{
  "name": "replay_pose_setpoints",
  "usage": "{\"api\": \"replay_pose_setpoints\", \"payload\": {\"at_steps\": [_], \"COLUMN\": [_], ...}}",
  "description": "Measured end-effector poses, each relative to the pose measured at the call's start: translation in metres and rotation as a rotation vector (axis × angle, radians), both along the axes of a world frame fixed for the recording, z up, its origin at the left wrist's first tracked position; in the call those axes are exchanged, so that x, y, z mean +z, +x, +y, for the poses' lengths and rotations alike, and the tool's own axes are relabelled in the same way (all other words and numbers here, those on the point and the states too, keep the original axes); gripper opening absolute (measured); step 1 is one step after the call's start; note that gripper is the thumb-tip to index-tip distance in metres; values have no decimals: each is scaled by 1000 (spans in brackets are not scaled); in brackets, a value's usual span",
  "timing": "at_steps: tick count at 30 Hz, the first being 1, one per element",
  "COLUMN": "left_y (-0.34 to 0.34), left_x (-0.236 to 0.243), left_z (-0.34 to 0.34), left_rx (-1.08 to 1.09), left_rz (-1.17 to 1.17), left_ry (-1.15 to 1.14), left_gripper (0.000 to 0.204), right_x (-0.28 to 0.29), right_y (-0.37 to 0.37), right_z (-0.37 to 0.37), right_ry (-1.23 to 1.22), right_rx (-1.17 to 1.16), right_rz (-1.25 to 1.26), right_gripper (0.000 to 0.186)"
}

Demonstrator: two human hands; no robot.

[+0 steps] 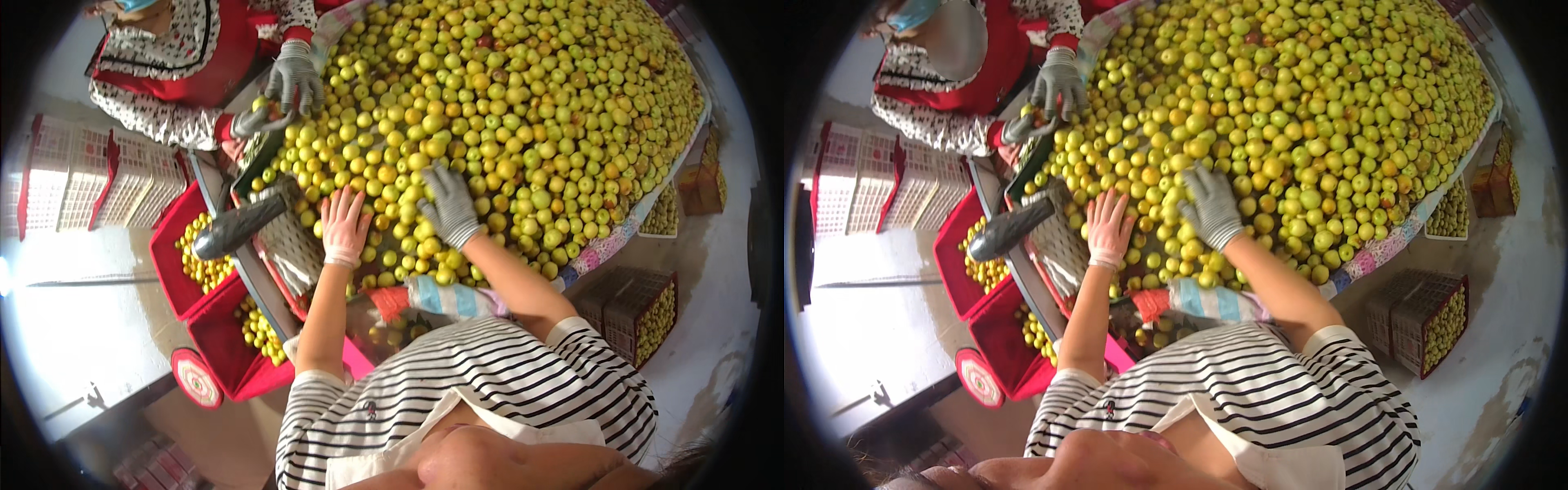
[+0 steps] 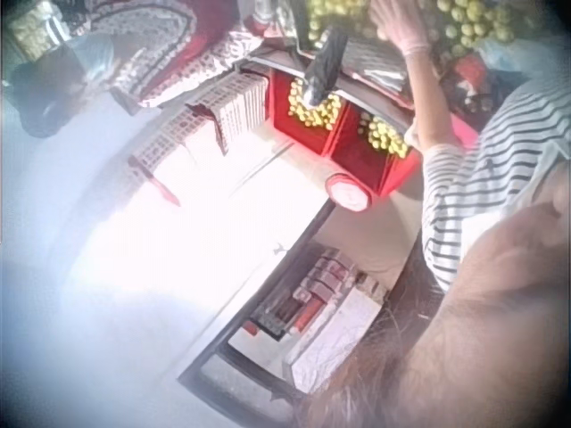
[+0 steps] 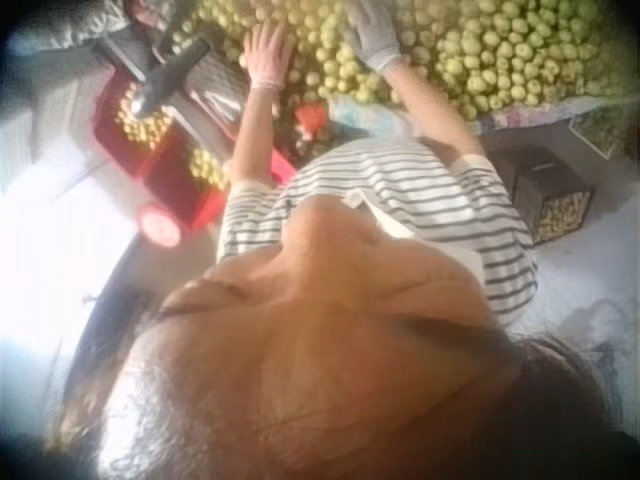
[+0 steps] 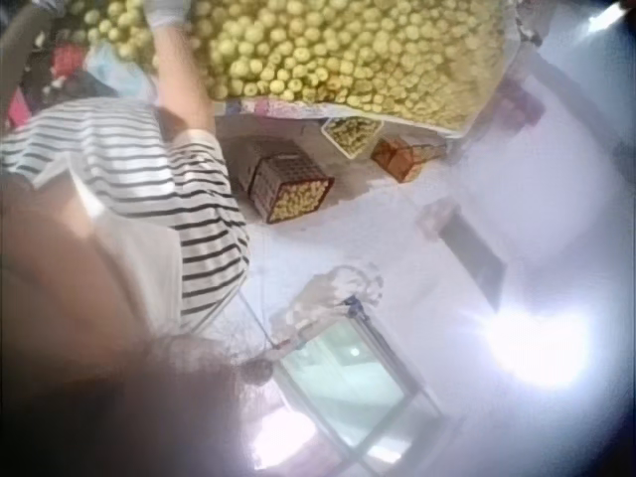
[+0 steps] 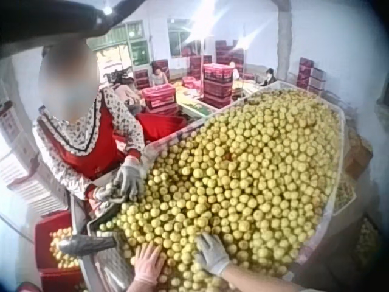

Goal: The person sorts green plums from a large pile on a table, picking them up by hand and placing them into red bins. Another person assists by moving plums and handling white crates nearby.

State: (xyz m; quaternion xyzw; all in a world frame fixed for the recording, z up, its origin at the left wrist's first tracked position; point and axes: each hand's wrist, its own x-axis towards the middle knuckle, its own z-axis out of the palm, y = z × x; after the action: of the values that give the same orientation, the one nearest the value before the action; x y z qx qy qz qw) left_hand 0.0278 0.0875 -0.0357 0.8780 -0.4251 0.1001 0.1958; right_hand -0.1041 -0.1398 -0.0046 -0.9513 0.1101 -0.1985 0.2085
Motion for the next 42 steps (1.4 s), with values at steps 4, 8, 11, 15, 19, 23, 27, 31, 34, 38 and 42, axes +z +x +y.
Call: {"api": "replay_pose_setpoints", "payload": {"at_steps": [4,8,11,15,19,23,27,31,34,38,42], "left_y": [-2,-30,-55,-63,-64,-63,-45,-48,-41,-1,10], "left_x": [-4,-3,5,16,27,26,37,47,38,20,-3], "left_z": [16,48,50,62,62,42,-1,-45,-62,-43,-11], "left_rx": [130,283,222,263,228,144,12,-215,-213,-112,-13], "left_rz": [54,285,327,346,359,318,275,207,212,184,35], "left_ry": [-42,-190,-204,-256,-283,-201,-121,12,43,-48,9], "left_gripper": [48,48,45,46,46,51,57,60,56,50,52], "right_x": [7,-1,-12,-10,2,13,14,9,-3,8,-2], "right_y": [26,36,34,13,32,91,103,112,108,94,81], "right_z": [34,64,80,91,39,-61,-126,-114,-102,-41,7], "right_ry": [-80,-90,102,82,-109,-261,-492,-449,-521,-485,-476], "right_rx": [81,202,405,592,487,140,-144,-233,-229,-108,20], "right_rz": [33,114,95,112,-40,41,345,408,377,409,313], "right_gripper": [59,59,62,65,62,57,61,61,60,65,66]}}
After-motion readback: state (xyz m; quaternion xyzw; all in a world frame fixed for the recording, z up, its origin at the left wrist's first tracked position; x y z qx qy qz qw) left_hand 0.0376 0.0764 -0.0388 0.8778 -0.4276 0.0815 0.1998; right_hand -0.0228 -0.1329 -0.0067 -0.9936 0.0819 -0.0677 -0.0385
